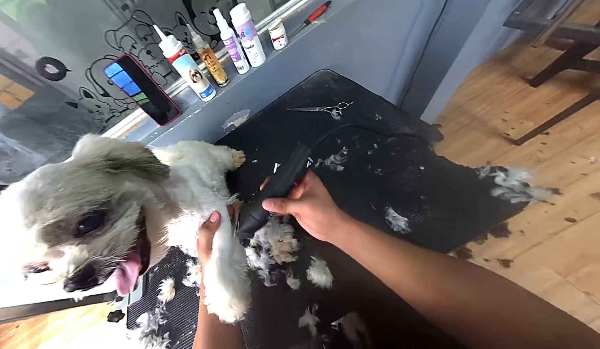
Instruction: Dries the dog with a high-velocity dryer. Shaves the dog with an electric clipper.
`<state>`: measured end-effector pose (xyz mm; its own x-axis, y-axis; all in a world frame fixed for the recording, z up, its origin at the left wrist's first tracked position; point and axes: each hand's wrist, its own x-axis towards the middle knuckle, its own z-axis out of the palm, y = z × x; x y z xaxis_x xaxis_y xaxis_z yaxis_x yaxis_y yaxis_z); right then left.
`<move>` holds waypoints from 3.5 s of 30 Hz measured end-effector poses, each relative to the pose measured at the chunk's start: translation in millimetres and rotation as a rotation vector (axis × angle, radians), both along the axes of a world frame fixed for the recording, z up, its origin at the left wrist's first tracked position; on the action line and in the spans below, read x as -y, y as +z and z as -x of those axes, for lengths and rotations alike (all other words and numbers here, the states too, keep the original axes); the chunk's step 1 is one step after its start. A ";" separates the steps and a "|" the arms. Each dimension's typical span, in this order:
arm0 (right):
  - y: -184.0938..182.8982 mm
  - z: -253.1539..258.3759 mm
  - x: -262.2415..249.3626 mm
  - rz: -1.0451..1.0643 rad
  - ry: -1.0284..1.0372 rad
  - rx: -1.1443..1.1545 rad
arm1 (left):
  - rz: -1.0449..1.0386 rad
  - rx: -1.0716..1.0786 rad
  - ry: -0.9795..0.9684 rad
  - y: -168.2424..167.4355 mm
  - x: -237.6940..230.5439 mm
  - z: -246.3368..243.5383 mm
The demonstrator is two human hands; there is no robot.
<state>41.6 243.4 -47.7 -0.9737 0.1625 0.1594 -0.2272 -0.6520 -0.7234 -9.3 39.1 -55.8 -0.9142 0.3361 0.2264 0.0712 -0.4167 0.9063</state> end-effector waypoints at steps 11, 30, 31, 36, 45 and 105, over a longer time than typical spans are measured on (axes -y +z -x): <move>-26.5 6.5 18.8 0.507 0.105 0.084 | -0.228 0.080 0.036 0.5 -24.8 5.4; -10.7 -37.5 2.9 0.103 0.588 -0.091 | -0.111 -0.078 -0.049 -6.8 -14.1 19.7; -4.9 -33.5 -7.9 0.048 0.535 -0.088 | -0.031 -0.091 -0.034 -4.7 -8.0 20.1; 28.5 -18.4 -46.4 -0.261 0.416 0.112 | 0.114 -0.165 0.237 2.1 -7.2 23.6; 47.2 -1.9 -16.5 -0.745 0.865 0.080 | 0.016 -0.231 0.492 -3.1 -16.5 24.4; 64.4 -11.9 5.3 -0.901 0.162 -0.495 | -0.191 0.109 0.086 -13.2 10.2 15.1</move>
